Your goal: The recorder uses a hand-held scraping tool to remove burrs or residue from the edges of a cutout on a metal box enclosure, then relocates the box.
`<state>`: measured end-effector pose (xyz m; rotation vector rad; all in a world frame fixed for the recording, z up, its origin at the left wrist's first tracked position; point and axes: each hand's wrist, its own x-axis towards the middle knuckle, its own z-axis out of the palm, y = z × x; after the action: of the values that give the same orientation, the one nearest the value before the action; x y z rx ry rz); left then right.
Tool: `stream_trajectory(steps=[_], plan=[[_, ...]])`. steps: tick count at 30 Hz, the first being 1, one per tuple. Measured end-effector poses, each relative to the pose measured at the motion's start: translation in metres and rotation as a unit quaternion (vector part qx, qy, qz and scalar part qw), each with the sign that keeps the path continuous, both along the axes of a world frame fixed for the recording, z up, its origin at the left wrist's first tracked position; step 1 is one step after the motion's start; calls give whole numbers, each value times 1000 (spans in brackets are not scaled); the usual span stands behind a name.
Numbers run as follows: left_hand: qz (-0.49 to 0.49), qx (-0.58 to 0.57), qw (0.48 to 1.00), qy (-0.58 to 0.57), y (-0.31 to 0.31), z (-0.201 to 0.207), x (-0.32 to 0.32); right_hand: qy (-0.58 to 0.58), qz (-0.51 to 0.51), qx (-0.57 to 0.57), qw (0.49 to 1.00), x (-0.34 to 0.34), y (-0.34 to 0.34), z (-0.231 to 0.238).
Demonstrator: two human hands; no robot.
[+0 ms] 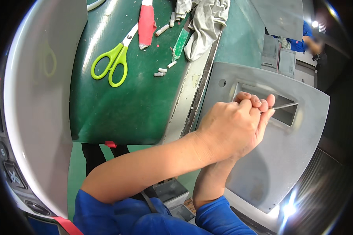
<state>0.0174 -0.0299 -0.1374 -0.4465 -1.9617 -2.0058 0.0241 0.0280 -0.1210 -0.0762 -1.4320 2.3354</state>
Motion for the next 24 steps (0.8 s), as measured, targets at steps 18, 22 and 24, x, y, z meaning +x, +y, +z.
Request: stream_trajectory(steps=[18, 22, 24], plan=[[-7, 15, 1000, 18, -16, -4, 0, 17, 11, -24, 1000, -1, 0, 4], [1, 47, 999, 16, -17, -7, -4, 9, 15, -19, 1000, -6, -12, 7], [-15, 26, 999, 19, -21, -2, -3, 9, 20, -10, 1000, -4, -11, 10]])
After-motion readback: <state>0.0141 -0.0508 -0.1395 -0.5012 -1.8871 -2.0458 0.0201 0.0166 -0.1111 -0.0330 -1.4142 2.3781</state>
